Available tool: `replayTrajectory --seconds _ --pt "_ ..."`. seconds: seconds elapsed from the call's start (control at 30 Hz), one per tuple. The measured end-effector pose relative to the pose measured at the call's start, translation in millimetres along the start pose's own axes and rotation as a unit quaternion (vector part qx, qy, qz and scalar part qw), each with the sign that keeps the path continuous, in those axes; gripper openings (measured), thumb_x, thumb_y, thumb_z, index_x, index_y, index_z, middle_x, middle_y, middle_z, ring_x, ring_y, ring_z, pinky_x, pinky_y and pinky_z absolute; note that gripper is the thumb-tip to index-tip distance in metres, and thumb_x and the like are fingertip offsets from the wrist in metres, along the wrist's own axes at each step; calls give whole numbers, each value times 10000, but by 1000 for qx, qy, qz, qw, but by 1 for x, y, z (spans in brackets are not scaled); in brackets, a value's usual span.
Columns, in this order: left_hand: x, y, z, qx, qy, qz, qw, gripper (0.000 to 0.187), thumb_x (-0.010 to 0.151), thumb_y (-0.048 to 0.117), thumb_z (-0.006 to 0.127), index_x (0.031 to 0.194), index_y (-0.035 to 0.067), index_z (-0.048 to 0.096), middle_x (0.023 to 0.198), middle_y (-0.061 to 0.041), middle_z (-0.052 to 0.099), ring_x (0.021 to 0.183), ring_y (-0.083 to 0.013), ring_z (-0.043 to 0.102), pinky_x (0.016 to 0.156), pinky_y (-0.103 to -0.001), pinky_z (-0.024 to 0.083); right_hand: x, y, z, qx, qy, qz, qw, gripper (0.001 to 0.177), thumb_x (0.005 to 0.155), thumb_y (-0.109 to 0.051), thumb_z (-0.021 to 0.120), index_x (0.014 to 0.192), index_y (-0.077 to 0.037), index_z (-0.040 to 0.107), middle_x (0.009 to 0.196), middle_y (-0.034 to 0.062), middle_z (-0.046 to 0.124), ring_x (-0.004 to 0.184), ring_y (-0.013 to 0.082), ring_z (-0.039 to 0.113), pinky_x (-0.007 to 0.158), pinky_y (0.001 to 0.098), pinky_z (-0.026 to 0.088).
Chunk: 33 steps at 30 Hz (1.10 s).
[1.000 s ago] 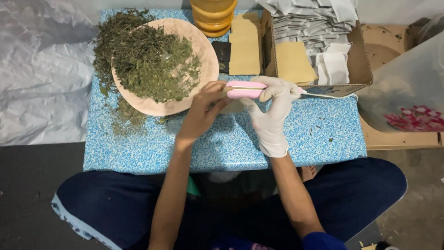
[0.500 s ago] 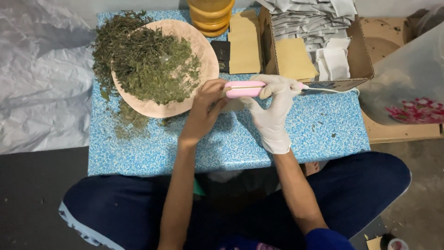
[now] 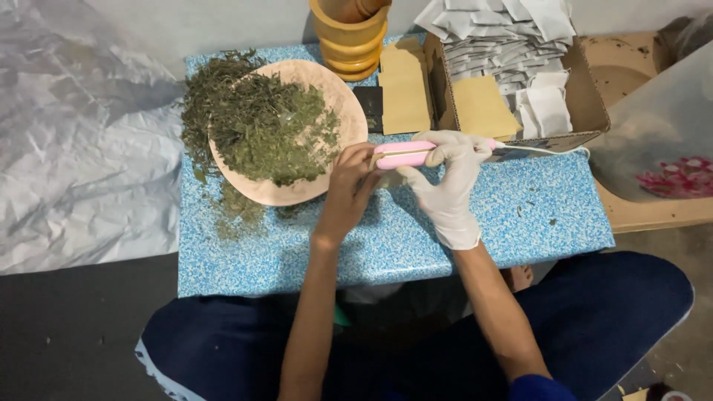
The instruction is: The person uses a handheld heating tool to seal the edges of small white tea bags, then places them inside brown paper envelopes.
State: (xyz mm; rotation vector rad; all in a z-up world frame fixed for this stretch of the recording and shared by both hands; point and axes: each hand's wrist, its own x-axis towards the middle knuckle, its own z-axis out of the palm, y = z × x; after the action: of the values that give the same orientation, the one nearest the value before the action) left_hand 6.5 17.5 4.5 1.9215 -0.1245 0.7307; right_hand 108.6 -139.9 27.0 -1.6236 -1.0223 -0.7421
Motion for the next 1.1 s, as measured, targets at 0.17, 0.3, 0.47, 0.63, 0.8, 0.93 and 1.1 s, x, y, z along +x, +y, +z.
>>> replayTrajectory --seconds 0.17,0.3,0.47,0.63,0.8,0.93,1.1 --pt "-2 1 3 8 11 2 1000 313 1136 253 585 1070 22 785 1167 -133 751 1324 -310 600 1120 -437 370 -5 3 -3 10 -5 6 1000 530 907 -419 931 920 -144 479 1065 74 788 953 262 626 969 382 269" --pt "-2 2 3 29 22 29 999 329 1115 294 627 1032 17 785 1187 -128 741 1302 -305 609 1082 -431 393 -5 0 -3 -8 3 -13 1000 556 926 -488 908 918 -147 469 1000 54 777 890 256 612 972 395 257" --pt "-4 1 4 25 24 41 999 318 1116 242 608 1070 -30 765 1173 -159 722 1271 -338 609 1073 -460 402 -5 -6 -6 -6 -5 -19 1000 550 915 -475 918 930 -145 478 1002 48 775 891 253 623 957 387 261" --pt "-5 -6 6 42 33 52 997 211 1089 120 643 1106 -46 774 1163 -142 724 1267 -326 612 1064 -442 408 -4 -8 -6 4 -11 -27 1000 521 914 -397 938 935 -134 489 1007 56 767 900 262 626 939 392 268" --pt "-3 4 7 11 37 64 997 306 1132 196 582 1035 -13 783 1128 -121 726 1276 -308 604 1085 -444 406 -2 -12 -11 -5 -18 -15 1000 553 890 -436 950 937 -144 483 1023 47 764 953 252 636 966 400 268" --pt "-2 2 9 21 29 69 997 323 1134 215 577 1010 -1 782 1142 -121 736 1285 -314 603 1093 -457 412 -7 -2 -7 -2 -10 -16 1000 595 877 -552 913 939 -153 475 1018 36 756 939 243 627 959 407 269" --pt "-2 14 10 8 18 44 999 442 1140 358 551 924 48 780 1132 -87 745 1326 -289 599 1114 -440 408 -4 -11 -11 -15 7 -3 1000 578 861 -531 916 929 -165 473 989 12 761 912 225 623 951 409 270"
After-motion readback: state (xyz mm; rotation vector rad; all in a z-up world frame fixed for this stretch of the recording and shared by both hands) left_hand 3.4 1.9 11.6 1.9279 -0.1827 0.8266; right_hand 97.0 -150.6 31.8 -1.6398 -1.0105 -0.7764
